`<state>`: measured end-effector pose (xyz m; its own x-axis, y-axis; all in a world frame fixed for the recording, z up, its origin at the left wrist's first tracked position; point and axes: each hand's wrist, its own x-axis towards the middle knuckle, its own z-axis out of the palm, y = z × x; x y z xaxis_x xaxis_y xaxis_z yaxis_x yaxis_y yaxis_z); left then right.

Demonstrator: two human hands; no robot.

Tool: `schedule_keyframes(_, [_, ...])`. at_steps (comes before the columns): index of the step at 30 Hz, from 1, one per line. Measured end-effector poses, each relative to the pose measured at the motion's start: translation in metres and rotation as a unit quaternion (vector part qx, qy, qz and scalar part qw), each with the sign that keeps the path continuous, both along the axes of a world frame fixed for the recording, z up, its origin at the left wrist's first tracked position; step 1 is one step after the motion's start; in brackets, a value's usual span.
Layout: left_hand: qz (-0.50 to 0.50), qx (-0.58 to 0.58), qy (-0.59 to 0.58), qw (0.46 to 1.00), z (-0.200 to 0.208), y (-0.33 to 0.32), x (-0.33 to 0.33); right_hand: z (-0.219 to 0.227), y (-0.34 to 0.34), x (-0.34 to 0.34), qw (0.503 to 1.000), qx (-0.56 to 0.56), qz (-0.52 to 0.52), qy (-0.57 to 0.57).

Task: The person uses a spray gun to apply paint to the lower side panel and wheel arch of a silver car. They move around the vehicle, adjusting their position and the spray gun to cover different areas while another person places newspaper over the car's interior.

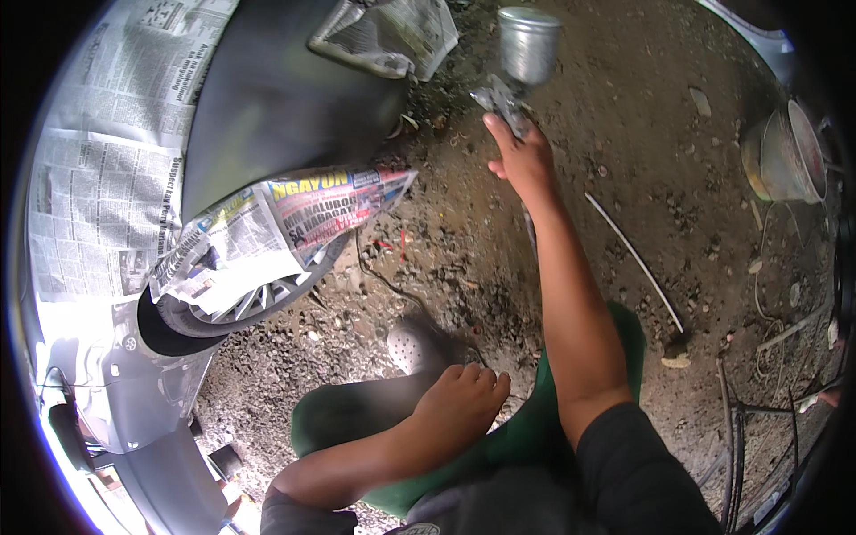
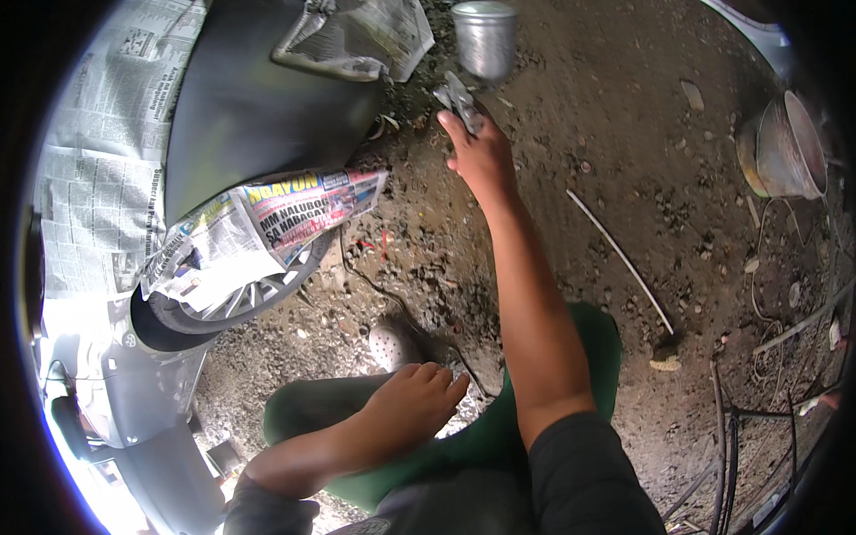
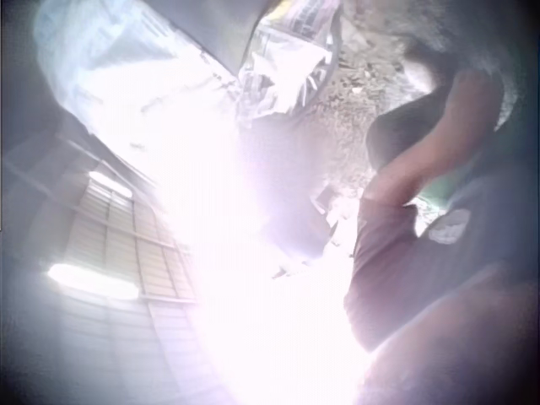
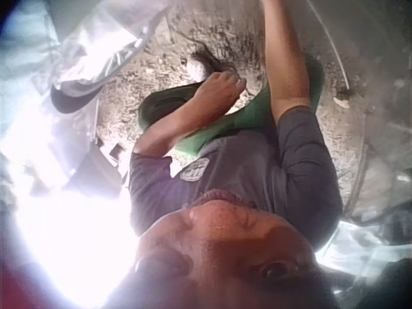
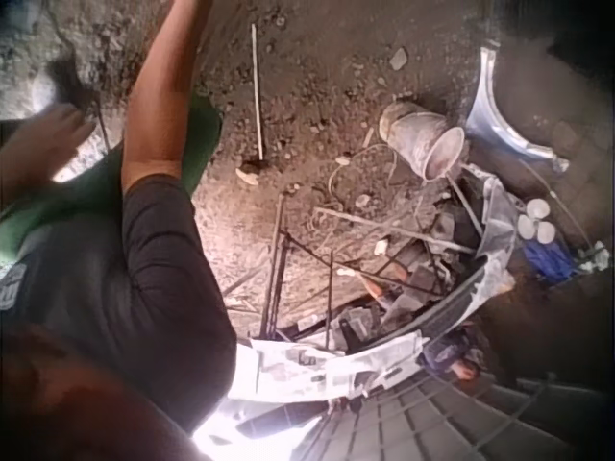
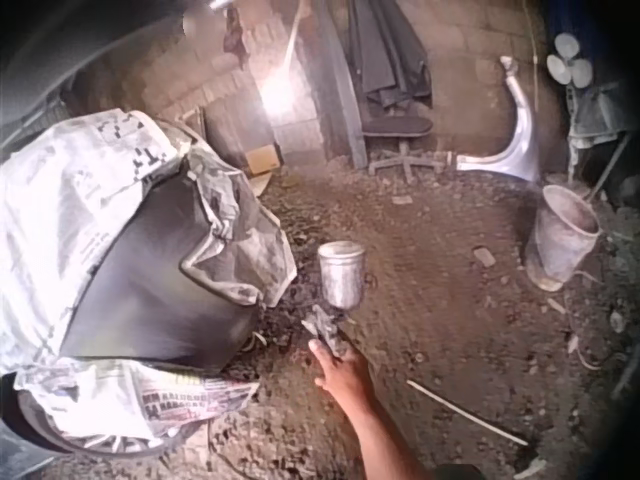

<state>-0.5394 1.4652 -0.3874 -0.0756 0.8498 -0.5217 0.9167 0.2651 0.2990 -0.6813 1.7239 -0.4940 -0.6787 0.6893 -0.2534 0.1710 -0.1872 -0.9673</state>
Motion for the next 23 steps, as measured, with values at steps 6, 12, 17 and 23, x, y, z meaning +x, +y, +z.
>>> schedule_keyframes(6, [-0.014,-0.086,-0.039,0.995,-0.064,0.017,-0.028,0.057,-0.031,0.035,0.997,-0.033,-0.045,-0.054])
schedule_keyframes(12, [0.123,-0.076,-0.185,0.972,-0.125,-0.007,-0.027,0.12,-0.061,0.07,0.994,-0.057,-0.061,-0.065])
schedule_keyframes(17, [0.151,-0.181,-0.343,0.909,-0.129,-0.068,0.022,0.155,-0.094,0.13,0.997,0.062,0.005,-0.04])
schedule_keyframes(23, [0.143,-0.268,-0.23,0.925,0.005,-0.131,0.042,0.275,-0.135,0.188,0.976,0.142,0.133,-0.095])
